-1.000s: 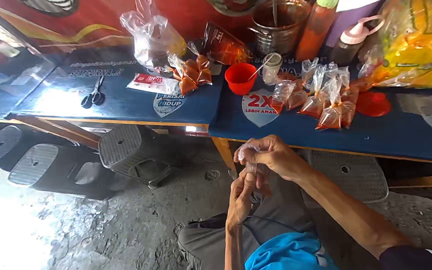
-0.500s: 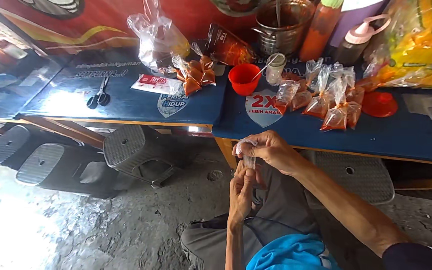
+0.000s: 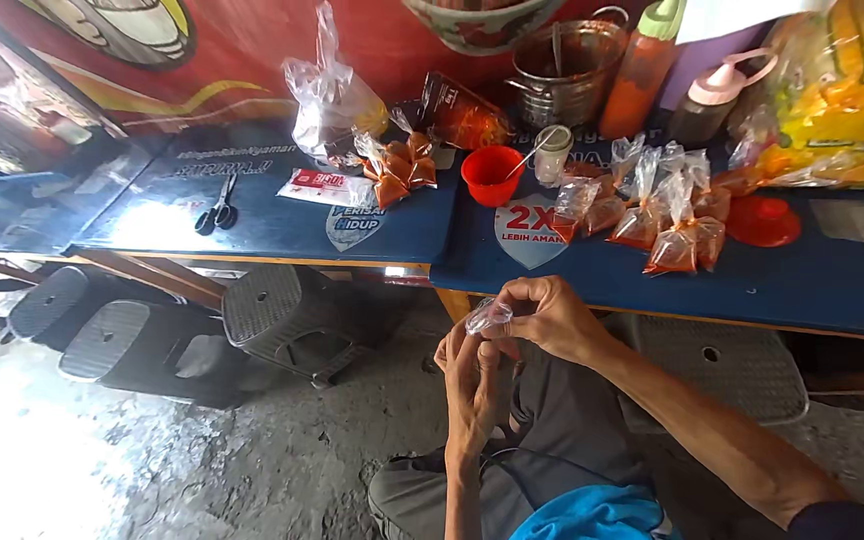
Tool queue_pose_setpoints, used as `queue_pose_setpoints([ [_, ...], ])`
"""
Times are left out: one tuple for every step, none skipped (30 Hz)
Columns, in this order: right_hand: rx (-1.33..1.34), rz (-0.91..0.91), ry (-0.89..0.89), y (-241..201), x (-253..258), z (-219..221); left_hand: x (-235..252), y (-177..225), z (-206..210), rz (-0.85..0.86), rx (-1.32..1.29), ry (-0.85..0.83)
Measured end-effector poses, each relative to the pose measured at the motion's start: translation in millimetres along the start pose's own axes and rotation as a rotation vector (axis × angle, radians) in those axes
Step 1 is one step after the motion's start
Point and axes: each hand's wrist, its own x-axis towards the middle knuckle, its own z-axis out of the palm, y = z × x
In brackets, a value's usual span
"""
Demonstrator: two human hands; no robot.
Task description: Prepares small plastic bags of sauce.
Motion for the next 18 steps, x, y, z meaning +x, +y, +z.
queue_pose_setpoints([
  [0.010, 0.001, -0.003, -1, 1, 1, 0, 1, 1, 0.013, 0.016, -0.003],
  [0.012, 0.000, -0.010, -1, 1, 2, -1, 3, 3, 0.022, 0.029, -0.009],
  [0.000, -0.013, -0.023, -1, 1, 3, -2, 4, 6, 0.035, 0.050, -0.016],
  [-0.019, -0.032, -0.042, 1, 1, 5, -2, 5, 9, 0.053, 0.069, -0.015],
  [-0.032, -0.059, -0.060, 2, 1, 7, -3, 5, 12, 0.065, 0.083, -0.011],
  [-0.035, -0.092, -0.065, 3, 0, 8, -5, 6, 16, 0.077, 0.086, -0.007],
  [-0.033, -0.121, -0.058, 3, 0, 8, -6, 6, 19, 0.085, 0.084, -0.003],
  [-0.028, -0.136, -0.047, 2, -1, 8, -6, 6, 24, 0.087, 0.067, 0.001],
  [-0.021, -0.140, -0.032, 0, -1, 6, -6, 8, 28, 0.086, 0.051, 0.005],
  [-0.013, -0.131, -0.017, -4, -1, 3, -6, 11, 31, 0.082, 0.040, 0.000],
  [-0.003, -0.115, -0.001, -8, 0, -2, -6, 13, 32, 0.077, 0.030, -0.007],
  [0.008, -0.102, 0.017, -11, 1, -6, -5, 16, 34, 0.066, 0.012, -0.013],
  [0.019, -0.092, 0.029, -14, 2, -10, -4, 19, 36, 0.048, -0.002, -0.017],
  [0.023, -0.090, 0.039, -16, 2, -13, -4, 20, 37, 0.029, -0.024, -0.027],
  [0.025, -0.094, 0.048, -18, 3, -17, -4, 20, 37, 0.013, -0.054, -0.045],
  [0.026, -0.098, 0.056, -19, 5, -19, -4, 19, 37, -0.001, -0.084, -0.062],
  [0.033, -0.101, 0.063, -19, 7, -20, -4, 18, 36, -0.017, -0.111, -0.076],
  [0.046, -0.105, 0.069, -19, 8, -22, -4, 17, 35, -0.034, -0.155, -0.101],
])
